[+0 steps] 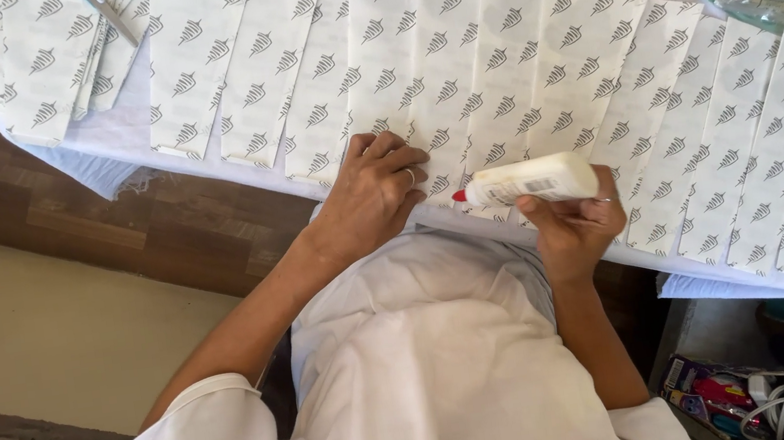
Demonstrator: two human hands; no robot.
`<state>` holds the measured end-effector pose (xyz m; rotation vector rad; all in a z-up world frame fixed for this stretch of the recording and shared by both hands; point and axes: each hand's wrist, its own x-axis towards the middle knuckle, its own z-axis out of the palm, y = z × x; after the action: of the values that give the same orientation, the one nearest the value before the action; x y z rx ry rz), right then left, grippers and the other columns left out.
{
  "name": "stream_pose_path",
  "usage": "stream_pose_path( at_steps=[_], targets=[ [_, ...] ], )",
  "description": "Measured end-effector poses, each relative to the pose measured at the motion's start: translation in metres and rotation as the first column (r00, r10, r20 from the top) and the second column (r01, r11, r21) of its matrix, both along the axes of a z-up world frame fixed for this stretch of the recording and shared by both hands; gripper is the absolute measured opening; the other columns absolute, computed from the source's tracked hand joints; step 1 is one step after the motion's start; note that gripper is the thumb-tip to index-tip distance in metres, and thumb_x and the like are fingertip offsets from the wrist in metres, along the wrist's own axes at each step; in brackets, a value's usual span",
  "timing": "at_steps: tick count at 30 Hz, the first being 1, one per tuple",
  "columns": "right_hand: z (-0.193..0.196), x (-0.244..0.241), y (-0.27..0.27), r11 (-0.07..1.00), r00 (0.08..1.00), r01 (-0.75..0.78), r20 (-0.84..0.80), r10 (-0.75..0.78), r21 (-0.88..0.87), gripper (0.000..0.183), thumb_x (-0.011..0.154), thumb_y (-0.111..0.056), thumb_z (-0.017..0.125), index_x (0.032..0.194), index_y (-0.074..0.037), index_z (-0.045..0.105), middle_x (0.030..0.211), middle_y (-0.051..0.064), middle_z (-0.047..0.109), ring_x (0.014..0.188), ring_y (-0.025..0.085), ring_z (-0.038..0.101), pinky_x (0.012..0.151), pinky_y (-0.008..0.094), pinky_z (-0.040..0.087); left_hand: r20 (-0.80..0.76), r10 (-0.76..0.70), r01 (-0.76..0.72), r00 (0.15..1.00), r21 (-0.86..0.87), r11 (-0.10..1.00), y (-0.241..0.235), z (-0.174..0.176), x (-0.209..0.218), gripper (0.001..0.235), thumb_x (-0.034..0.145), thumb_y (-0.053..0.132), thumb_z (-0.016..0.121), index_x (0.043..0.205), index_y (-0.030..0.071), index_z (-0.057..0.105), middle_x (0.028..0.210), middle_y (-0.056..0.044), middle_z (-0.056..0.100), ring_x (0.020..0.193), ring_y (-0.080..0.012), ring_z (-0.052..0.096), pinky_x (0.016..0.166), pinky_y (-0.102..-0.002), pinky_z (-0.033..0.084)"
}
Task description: Applying liquid glue from a squeeze bottle to the edges of multiple paper strips laid out in a row and then pressing them down to bond them.
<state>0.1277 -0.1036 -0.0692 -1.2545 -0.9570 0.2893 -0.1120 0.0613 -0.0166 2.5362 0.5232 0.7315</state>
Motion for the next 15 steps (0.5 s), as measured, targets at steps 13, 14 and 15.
stream_pose_path(
  at_steps=[13, 14, 15],
  targets=[
    [-0.002, -0.034, 0.035, 0.988, 0.989, -0.14, 0.031, 0.142, -0.071, 0.045, 0.072, 0.002, 0.093, 0.103, 0.01, 0.062, 0.095, 0.026, 0.075, 0.103, 0.037, 0.07, 0.086, 0.047, 0.059, -0.006, -0.036, 0.034, 0.999, -0.157, 0.987, 0.0, 0.013, -0.012, 0.04, 0.064, 0.008, 0.093, 0.099, -0.003, 0.076, 0.11, -0.017, 0.072, 0.109, -0.0331, 0.058, 0.098, -0.049, 0.035],
    [-0.001, -0.031, 0.033, 0.987, 0.989, -0.144, 0.021, 0.146, -0.065, 0.046, 0.072, 0.002, 0.093, 0.104, 0.01, 0.061, 0.096, 0.027, 0.074, 0.103, 0.037, 0.07, 0.087, 0.047, 0.059, -0.007, -0.036, 0.034, 0.999, -0.165, 0.986, 0.0, 0.016, -0.012, 0.04, 0.064, 0.008, 0.092, 0.099, -0.004, 0.076, 0.11, -0.018, 0.072, 0.109, -0.0334, 0.058, 0.099, -0.049, 0.035],
    [0.0, -0.029, 0.032, 0.987, 0.989, -0.149, 0.012, 0.15, -0.059, 0.047, 0.071, 0.003, 0.093, 0.105, 0.01, 0.061, 0.097, 0.027, 0.074, 0.103, 0.036, 0.071, 0.087, 0.046, 0.059, -0.007, -0.036, 0.034, 0.999, -0.172, 0.984, 0.0, 0.018, -0.013, 0.041, 0.065, 0.008, 0.092, 0.1, -0.004, 0.076, 0.11, -0.018, 0.072, 0.109, -0.0336, 0.058, 0.099, -0.049, 0.035]
  ],
)
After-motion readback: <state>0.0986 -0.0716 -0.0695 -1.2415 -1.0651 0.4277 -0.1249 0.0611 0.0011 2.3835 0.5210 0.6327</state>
